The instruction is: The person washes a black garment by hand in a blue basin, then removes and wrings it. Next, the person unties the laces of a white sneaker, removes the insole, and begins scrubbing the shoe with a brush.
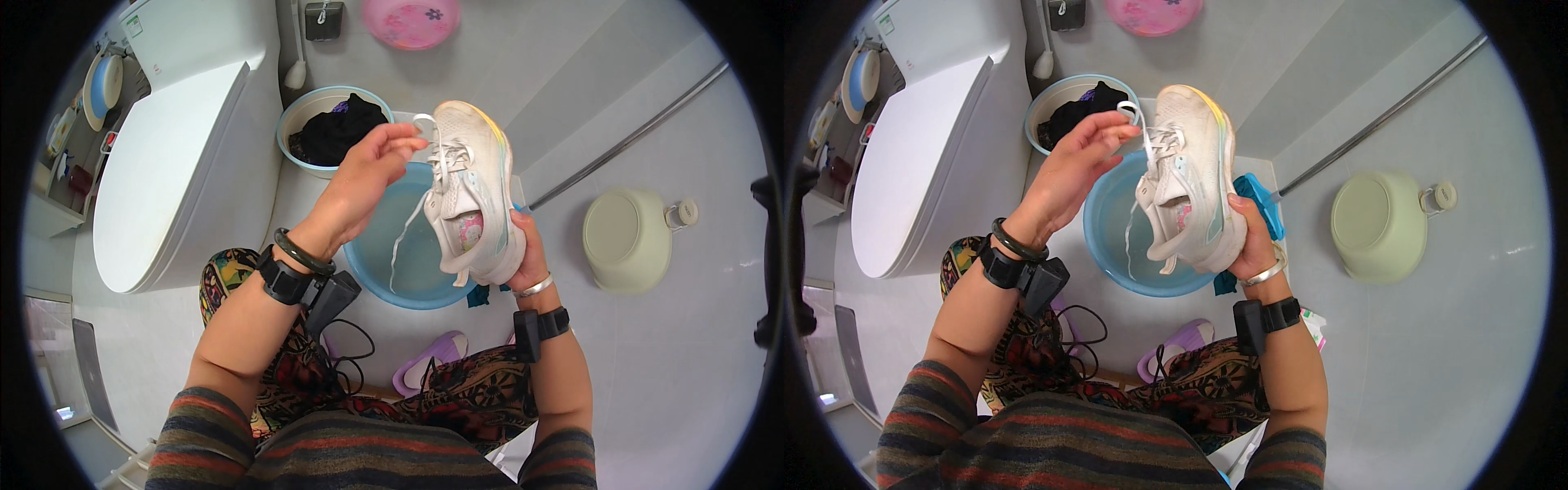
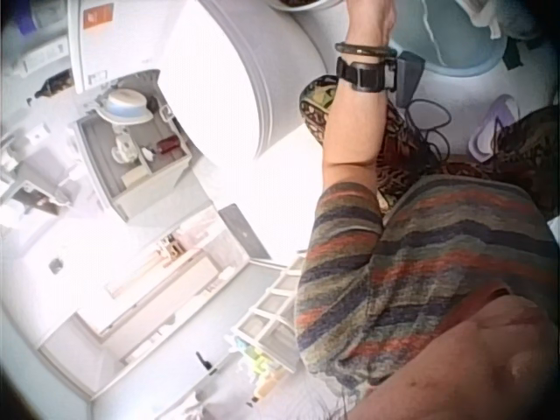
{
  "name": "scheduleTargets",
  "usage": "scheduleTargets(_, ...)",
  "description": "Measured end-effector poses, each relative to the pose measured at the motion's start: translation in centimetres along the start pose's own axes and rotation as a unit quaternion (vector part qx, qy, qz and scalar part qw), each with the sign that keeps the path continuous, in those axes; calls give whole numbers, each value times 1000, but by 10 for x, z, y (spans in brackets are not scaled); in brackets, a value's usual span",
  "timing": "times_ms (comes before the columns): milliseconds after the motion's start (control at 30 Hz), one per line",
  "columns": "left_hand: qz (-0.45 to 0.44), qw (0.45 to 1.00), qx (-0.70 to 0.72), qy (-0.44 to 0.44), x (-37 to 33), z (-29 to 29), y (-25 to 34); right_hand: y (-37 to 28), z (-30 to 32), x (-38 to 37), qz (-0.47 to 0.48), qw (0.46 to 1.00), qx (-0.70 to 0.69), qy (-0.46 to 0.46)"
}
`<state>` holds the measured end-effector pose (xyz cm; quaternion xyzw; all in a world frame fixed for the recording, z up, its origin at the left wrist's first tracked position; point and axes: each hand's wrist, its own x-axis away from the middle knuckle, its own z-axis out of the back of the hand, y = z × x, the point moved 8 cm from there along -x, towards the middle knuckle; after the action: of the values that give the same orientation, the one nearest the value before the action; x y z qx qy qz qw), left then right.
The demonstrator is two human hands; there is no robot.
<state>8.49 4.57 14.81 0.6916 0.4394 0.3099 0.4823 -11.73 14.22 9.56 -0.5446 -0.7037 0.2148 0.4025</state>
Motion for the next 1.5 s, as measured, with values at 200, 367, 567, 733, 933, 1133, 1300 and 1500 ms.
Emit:
scheduleTargets(200, -69, 959, -252, -105, 9, -19, -5, -2, 4, 1, -4, 1000, -9, 10)
scheduleTargets(367, -239, 857, -449, -86, 19, -31, 4, 2, 2, 0, -17, 1000, 24, -6)
scheduleTargets(567, -415, 754, -503, -78, 33, -48, 12, 2, 7, 1, -26, 999, 44, -1)
scheduleTargets(733, -390, 719, -572, -59, 30, -51, 6, 3, 2, 4, -31, 998, 50, -14)
scheduleTargets(933, -360, 864, -341, -81, 25, -39, 30, 1, 9, 6, -35, 998, 47, -19)
scheduleTargets(1133, -307, 850, -368, -217, 32, -30, 34, -8, 26, 4, -21, 997, 65, -26)
scheduleTargets(1300, -266, 890, -366, -63, 16, -20, 27, -10, 15, 5, -11, 995, 85, -51)
scheduleTargets(1500, -222, 916, -322, -94, 9, -31, 6, -5, 1, 5, -12, 993, 94, -71)
